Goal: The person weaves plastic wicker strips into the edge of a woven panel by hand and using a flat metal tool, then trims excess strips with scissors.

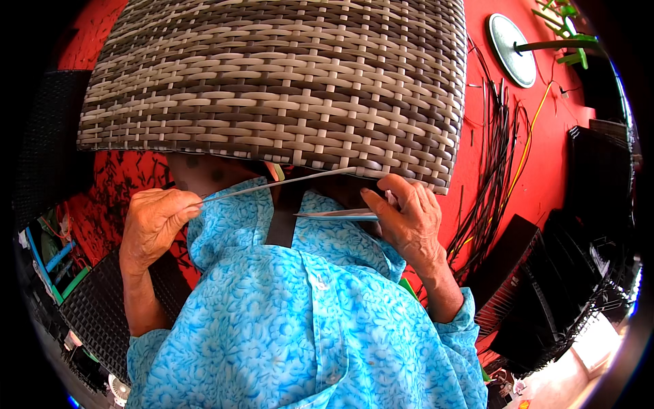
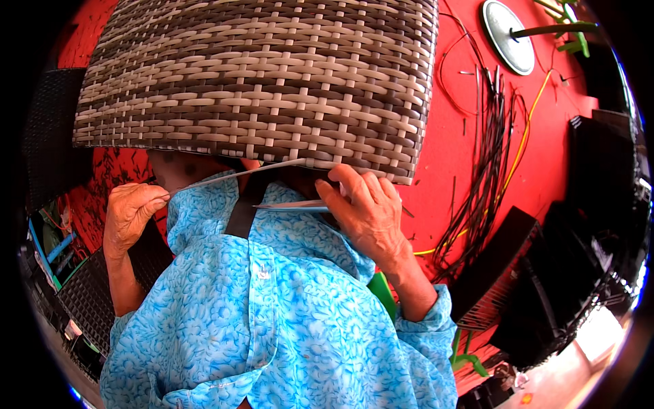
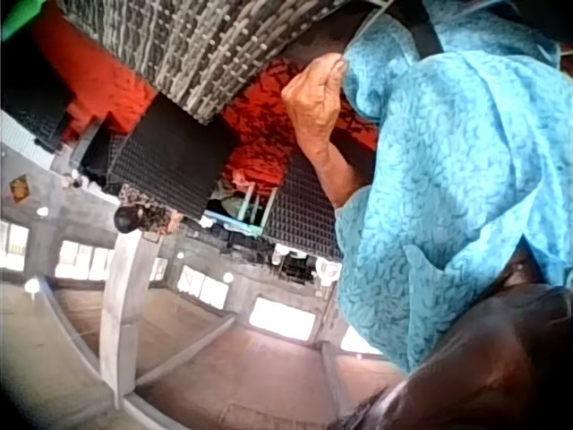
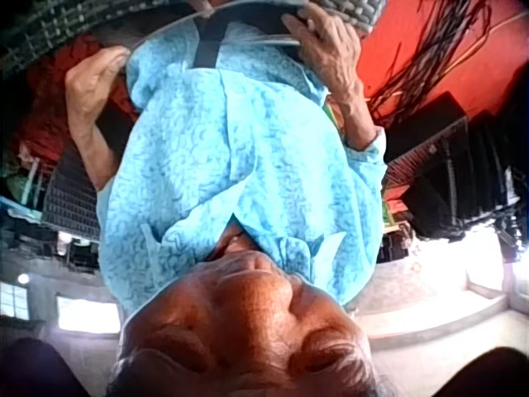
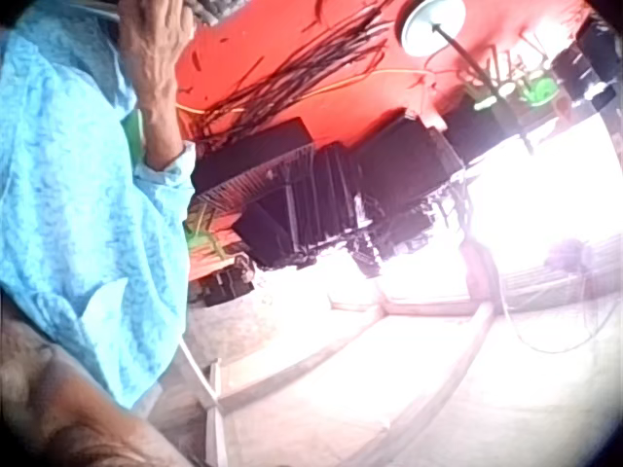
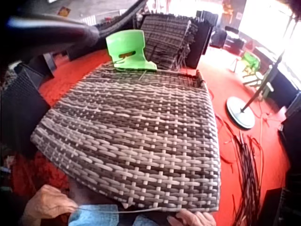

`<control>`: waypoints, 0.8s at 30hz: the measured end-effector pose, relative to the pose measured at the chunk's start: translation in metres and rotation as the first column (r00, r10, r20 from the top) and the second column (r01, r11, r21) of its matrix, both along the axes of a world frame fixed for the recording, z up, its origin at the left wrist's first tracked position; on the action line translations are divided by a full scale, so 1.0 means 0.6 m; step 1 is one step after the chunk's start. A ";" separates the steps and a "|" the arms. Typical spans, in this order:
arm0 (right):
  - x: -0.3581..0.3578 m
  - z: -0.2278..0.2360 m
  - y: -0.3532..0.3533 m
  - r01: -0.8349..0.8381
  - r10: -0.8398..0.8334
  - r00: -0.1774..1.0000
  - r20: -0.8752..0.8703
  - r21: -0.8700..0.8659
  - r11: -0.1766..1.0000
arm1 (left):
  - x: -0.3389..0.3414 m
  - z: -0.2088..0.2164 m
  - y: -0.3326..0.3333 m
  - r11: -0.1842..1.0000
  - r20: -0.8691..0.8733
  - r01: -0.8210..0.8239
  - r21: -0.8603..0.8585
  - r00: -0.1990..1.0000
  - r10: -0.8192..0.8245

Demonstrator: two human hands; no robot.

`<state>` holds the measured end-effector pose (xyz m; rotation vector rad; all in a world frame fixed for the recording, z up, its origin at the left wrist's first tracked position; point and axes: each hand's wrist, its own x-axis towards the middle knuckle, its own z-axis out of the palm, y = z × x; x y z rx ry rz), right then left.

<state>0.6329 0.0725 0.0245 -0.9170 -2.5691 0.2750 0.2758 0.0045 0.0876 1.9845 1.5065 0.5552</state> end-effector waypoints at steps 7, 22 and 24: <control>0.009 0.009 -0.026 0.159 -0.155 0.987 0.048 -0.107 0.981 | -0.031 -0.013 0.028 0.975 0.146 -0.004 -0.223 0.989 0.038; -0.011 -0.006 -0.044 0.248 -0.199 0.944 0.262 -0.169 0.954 | -0.044 -0.032 0.112 0.929 0.126 -0.078 -0.361 0.983 0.131; -0.015 0.008 -0.042 0.254 -0.159 0.932 0.327 -0.273 0.928 | -0.043 -0.030 0.110 0.884 0.083 -0.154 -0.442 0.974 0.211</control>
